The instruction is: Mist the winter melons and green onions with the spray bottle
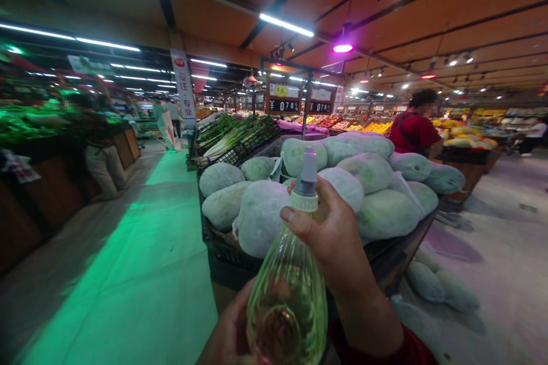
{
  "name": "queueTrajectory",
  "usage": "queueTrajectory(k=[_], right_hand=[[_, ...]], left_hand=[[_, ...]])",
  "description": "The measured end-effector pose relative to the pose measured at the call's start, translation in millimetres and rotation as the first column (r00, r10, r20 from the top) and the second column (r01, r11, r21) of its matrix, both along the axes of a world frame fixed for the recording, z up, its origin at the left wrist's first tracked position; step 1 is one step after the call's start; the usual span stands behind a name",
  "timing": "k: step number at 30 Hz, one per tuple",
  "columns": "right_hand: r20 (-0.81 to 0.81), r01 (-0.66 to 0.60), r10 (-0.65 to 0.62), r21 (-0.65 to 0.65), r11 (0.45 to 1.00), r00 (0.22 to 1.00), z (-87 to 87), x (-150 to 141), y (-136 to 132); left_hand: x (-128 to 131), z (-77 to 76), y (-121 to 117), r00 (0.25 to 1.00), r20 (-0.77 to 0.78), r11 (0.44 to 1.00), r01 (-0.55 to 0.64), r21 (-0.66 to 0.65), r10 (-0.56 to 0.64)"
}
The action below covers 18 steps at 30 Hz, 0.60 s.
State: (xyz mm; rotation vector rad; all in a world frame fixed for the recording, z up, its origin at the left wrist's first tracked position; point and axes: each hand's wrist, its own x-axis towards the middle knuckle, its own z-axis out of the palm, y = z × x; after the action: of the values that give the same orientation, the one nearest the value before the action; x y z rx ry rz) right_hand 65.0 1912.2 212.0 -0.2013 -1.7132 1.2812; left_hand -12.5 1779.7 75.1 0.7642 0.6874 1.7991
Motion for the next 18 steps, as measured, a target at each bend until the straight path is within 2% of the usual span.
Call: queueTrajectory(k=[4, 6, 10, 14, 18], right_hand=[[-0.002, -0.032, 0.032, -0.023, 0.999, 0.999, 0.3, -3, -2], [-0.031, -0.087, 0.085, -0.055, 0.995, 0.996, -1.1, -5, -3], [-0.051, -0.179, 0.175, -0.07, 0.981, 0.983, -6.3, -9, -5], [-0.061, -0.152, 0.146, -0.106, 0.983, 0.987, -9.6, -11, -8], [-0.02, -0.185, 0.184, -0.109, 0.977, 0.983, -6.3, -17, -12]], left_hand=[[-2, -3.1, -6, 1.0, 0.009, 1.0, 0.022, 0.008, -0.022], [-5, -7.6, -10, 0.998, -0.065, 1.0, 0.006, 0.016, -0.005], [-8, -15.8, -15, 0.963, -0.249, 0.994, -0.11, -0.001, 0.106], [-6, -19.9, -18, 0.936, -0.3, 0.976, -0.209, -0.059, 0.183], [-8, -26.0, -23, 0.904, -0.353, 0.938, -0.311, -0.151, 0.243]])
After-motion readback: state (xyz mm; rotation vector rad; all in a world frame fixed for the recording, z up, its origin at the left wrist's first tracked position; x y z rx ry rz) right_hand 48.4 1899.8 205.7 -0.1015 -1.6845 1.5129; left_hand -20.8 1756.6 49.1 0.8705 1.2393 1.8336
